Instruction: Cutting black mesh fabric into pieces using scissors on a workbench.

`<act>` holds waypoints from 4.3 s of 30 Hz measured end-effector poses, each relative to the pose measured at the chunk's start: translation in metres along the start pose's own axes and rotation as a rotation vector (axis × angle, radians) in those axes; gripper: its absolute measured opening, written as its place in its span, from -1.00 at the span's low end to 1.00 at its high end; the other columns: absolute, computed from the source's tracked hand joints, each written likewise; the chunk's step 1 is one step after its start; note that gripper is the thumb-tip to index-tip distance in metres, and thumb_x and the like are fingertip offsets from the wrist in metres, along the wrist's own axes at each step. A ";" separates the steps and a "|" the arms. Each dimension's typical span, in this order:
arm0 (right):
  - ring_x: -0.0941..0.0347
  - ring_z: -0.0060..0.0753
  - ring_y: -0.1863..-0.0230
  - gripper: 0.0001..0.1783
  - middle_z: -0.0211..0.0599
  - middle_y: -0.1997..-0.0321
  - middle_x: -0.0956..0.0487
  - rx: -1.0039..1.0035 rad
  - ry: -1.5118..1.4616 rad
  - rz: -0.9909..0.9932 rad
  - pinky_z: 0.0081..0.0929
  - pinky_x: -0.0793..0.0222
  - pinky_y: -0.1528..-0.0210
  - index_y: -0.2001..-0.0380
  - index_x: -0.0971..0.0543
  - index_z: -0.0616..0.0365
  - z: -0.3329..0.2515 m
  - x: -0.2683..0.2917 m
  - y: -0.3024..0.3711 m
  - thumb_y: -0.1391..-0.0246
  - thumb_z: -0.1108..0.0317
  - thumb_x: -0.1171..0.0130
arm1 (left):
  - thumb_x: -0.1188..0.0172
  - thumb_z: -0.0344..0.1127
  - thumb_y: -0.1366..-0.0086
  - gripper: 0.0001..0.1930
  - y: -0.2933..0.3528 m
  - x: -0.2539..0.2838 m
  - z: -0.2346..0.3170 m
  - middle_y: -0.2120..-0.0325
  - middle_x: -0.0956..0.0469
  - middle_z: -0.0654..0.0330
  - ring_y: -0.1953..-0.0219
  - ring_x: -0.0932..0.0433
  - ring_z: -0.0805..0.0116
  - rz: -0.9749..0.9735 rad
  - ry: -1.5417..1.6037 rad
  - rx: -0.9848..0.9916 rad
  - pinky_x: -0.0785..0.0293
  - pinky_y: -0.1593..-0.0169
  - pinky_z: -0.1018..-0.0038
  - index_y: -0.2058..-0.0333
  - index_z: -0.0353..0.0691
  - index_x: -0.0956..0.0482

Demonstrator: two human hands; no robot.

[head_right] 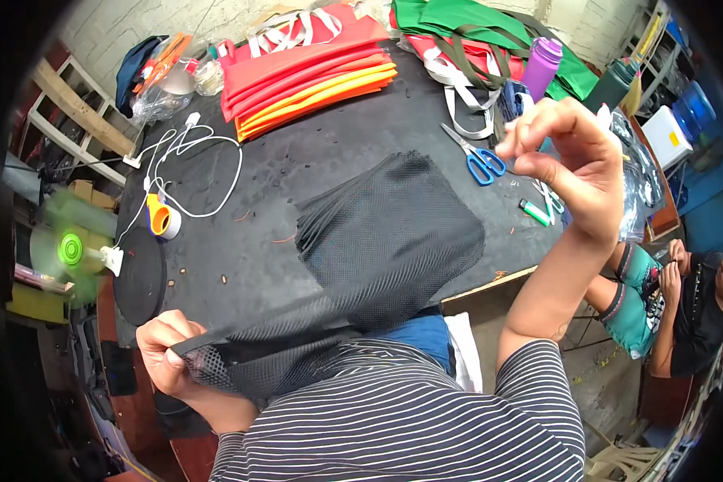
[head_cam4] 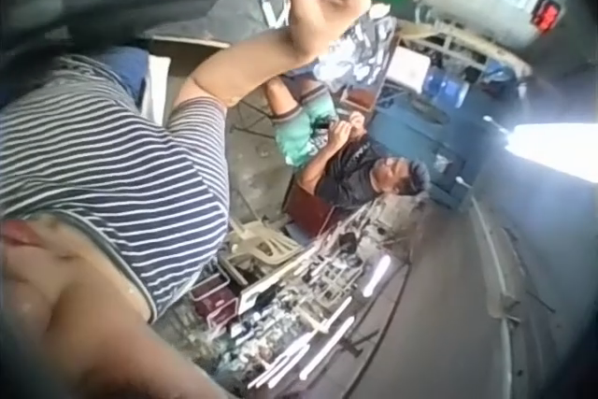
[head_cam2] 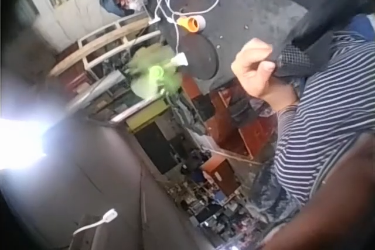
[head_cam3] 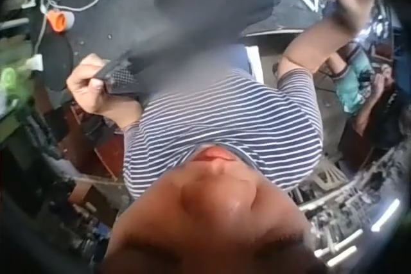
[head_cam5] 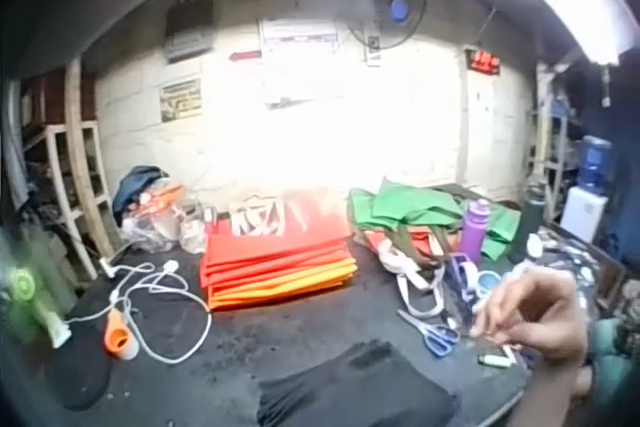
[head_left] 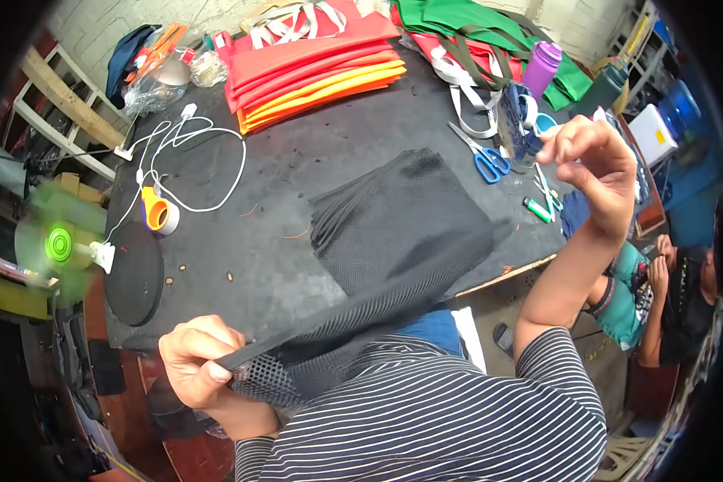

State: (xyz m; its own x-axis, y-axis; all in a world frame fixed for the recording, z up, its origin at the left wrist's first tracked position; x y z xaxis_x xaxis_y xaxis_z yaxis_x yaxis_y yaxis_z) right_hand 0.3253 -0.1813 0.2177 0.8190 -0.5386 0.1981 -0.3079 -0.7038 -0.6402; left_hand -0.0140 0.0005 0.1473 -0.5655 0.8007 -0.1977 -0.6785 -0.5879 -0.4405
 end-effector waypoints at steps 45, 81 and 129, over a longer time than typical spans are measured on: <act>-0.37 -0.65 0.55 -0.60 -0.36 0.42 -0.52 -0.764 -0.218 -0.134 -0.70 -0.30 0.51 0.16 -0.39 0.15 0.207 -0.038 0.050 0.18 0.56 -0.13 | -0.12 -0.38 -0.19 -0.88 -0.008 0.050 -0.181 0.46 -0.58 0.11 0.69 -0.35 0.68 0.143 -0.033 0.569 -0.18 0.67 0.76 0.29 -0.26 -0.48; -0.30 -0.22 -0.12 0.03 0.31 -0.23 -0.07 -0.668 -0.897 -0.240 -0.50 -0.14 -0.18 -0.12 -0.06 0.62 0.154 -0.065 0.005 0.41 0.28 -0.28 | -0.11 -0.31 -0.19 -0.76 -0.044 0.082 -0.143 0.72 -0.31 0.32 0.78 -0.21 0.57 0.123 0.320 0.411 -0.12 0.69 0.64 0.22 -0.26 -0.34; -0.37 -0.12 0.18 -0.64 -0.21 0.31 -0.45 -0.573 1.384 0.059 -0.23 -0.34 0.20 0.25 -0.47 0.12 0.297 0.068 0.095 0.21 0.34 -0.26 | -0.13 -0.41 -0.16 -0.92 -0.002 0.066 -0.249 0.67 -0.43 0.34 0.68 -0.33 0.65 0.102 -0.344 0.712 -0.27 0.60 0.70 0.42 -0.30 -0.51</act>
State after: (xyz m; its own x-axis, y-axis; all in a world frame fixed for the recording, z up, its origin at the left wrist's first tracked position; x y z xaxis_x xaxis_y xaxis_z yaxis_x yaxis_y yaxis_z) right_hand 0.4954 -0.1470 -0.0496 -0.1945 -0.3416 0.9195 -0.7346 -0.5705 -0.3673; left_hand 0.0669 0.0830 -0.0830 -0.6748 0.7273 0.1253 -0.6868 -0.6810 0.2540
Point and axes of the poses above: each hand's wrist, its own y-axis away from the middle knuckle, its own x-axis out of the back of the hand, z = x × y, the point moved 9 cm from there along -y, towards the middle knuckle
